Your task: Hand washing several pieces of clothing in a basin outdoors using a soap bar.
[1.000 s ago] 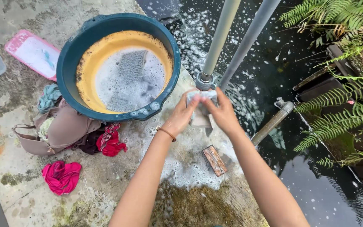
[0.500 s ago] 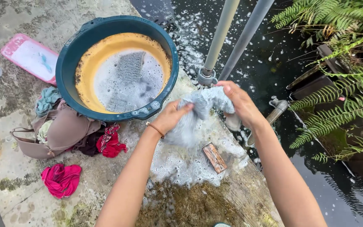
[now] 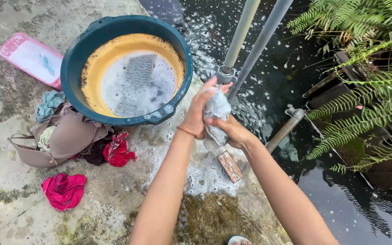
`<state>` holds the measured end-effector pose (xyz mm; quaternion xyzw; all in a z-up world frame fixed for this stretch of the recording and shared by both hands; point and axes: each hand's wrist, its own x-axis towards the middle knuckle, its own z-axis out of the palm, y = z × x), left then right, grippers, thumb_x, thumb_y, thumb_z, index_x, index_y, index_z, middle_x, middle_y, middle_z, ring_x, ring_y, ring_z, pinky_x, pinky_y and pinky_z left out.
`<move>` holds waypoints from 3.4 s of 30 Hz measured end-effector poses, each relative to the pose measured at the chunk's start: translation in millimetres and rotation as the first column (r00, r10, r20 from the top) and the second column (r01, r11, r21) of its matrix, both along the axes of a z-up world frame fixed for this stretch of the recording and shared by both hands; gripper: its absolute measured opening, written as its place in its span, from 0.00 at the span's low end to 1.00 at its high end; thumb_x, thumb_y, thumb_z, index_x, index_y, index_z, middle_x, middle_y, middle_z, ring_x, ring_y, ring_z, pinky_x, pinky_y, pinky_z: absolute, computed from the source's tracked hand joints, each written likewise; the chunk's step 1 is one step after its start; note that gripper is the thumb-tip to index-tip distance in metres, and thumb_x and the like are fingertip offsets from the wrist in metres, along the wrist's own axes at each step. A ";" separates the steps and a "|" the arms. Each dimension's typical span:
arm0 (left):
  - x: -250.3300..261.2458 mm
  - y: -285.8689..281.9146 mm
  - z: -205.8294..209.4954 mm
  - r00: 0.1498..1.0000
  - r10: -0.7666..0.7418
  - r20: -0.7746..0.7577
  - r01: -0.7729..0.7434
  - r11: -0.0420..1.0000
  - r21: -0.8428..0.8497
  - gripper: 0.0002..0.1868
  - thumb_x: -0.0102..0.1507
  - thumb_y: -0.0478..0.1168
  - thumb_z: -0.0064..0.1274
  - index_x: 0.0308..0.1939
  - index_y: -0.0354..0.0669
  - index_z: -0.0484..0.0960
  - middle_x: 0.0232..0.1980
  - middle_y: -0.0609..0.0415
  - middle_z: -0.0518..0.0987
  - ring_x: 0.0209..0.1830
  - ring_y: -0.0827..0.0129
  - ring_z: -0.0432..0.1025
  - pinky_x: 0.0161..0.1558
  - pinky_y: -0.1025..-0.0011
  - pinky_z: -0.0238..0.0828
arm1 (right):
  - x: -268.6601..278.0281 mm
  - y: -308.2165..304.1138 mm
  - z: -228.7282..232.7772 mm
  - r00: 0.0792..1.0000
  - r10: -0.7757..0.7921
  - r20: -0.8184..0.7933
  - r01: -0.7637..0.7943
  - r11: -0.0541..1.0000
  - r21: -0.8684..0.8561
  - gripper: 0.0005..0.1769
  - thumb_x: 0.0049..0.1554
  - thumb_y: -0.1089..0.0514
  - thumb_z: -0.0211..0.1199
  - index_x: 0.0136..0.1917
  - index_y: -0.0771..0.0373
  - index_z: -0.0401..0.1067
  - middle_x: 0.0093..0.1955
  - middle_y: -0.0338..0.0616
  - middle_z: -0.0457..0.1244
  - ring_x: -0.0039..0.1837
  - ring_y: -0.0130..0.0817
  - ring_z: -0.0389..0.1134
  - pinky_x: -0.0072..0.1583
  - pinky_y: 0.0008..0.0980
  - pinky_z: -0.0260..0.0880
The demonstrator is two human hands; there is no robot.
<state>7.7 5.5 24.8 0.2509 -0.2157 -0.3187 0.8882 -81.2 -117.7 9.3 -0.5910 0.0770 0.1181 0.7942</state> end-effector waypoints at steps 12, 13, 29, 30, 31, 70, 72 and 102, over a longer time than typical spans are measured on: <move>39.6 -52.8 -46.3 0.935 0.345 -0.085 -0.279 0.860 0.428 0.15 0.73 0.46 0.46 0.55 0.41 0.80 0.22 0.63 0.64 0.19 0.78 0.59 0.21 0.74 0.62 | 15.9 0.8 -11.4 0.946 -0.045 0.321 0.202 0.856 -0.476 0.23 0.48 0.67 0.64 0.58 0.70 0.68 0.48 0.45 0.67 0.47 0.31 0.68 0.49 0.33 0.73; 39.8 -52.0 -49.0 0.935 0.345 -0.086 -0.278 0.860 0.428 0.15 0.73 0.46 0.46 0.55 0.41 0.80 0.22 0.63 0.64 0.19 0.78 0.59 0.21 0.74 0.62 | 14.6 5.6 6.0 0.947 -0.046 0.319 0.202 0.856 -0.476 0.23 0.48 0.67 0.64 0.58 0.70 0.68 0.48 0.45 0.67 0.47 0.31 0.68 0.49 0.33 0.73; 10.8 -44.9 -56.6 0.889 -0.011 -0.459 -0.046 0.993 -0.112 0.23 0.70 0.51 0.44 0.65 0.44 0.77 0.65 0.52 0.78 0.62 0.66 0.75 0.67 0.65 0.69 | 17.1 33.6 64.0 0.617 0.181 0.766 0.736 0.212 -0.643 0.18 0.49 0.60 0.70 0.54 0.58 0.75 0.59 0.53 0.65 0.64 0.52 0.65 0.69 0.52 0.63; 8.0 -39.3 -46.0 0.853 -0.069 -0.518 0.008 0.993 -0.120 0.27 0.67 0.55 0.42 0.61 0.43 0.78 0.61 0.51 0.79 0.58 0.64 0.76 0.63 0.65 0.70 | 19.7 31.2 58.8 0.551 0.229 0.802 0.768 0.236 -0.595 0.14 0.50 0.62 0.68 0.51 0.60 0.75 0.59 0.51 0.66 0.63 0.52 0.67 0.70 0.51 0.63; 10.7 -41.0 -50.6 0.853 -0.072 -0.516 0.011 0.993 -0.119 0.27 0.67 0.55 0.42 0.61 0.43 0.78 0.61 0.51 0.79 0.58 0.64 0.76 0.63 0.65 0.70 | 23.4 28.6 53.8 0.550 0.227 0.804 0.770 0.234 -0.593 0.14 0.50 0.62 0.68 0.51 0.60 0.75 0.59 0.51 0.66 0.63 0.52 0.67 0.70 0.51 0.63; 32.8 35.0 -20.8 0.907 -0.294 0.300 -0.088 0.564 0.821 0.46 0.55 0.75 0.55 0.54 0.34 0.87 0.52 0.52 0.85 0.54 0.73 0.75 0.57 0.69 0.72 | -10.6 -107.7 7.7 0.907 -0.386 0.169 0.411 0.900 -0.148 0.12 0.63 0.56 0.54 0.56 0.63 0.71 0.48 0.35 0.67 0.49 0.24 0.68 0.54 0.28 0.69; 27.6 45.3 -5.0 0.837 -0.472 0.278 -0.038 0.456 0.889 0.43 0.54 0.70 0.58 0.61 0.41 0.81 0.58 0.54 0.83 0.61 0.74 0.73 0.62 0.70 0.65 | -10.5 -105.4 12.0 0.911 -0.353 0.214 0.394 0.898 -0.198 0.10 0.63 0.58 0.54 0.55 0.64 0.71 0.45 0.35 0.66 0.47 0.23 0.66 0.51 0.26 0.68; 16.5 38.4 -70.1 0.969 -0.211 0.129 0.082 0.767 0.637 0.27 0.63 0.57 0.61 0.57 0.41 0.84 0.47 0.55 0.86 0.41 0.71 0.78 0.45 0.73 0.77 | -8.8 -110.5 62.1 0.889 -0.409 0.205 0.446 0.875 -0.187 0.05 0.63 0.62 0.57 0.53 0.60 0.72 0.48 0.43 0.66 0.46 0.27 0.71 0.48 0.31 0.75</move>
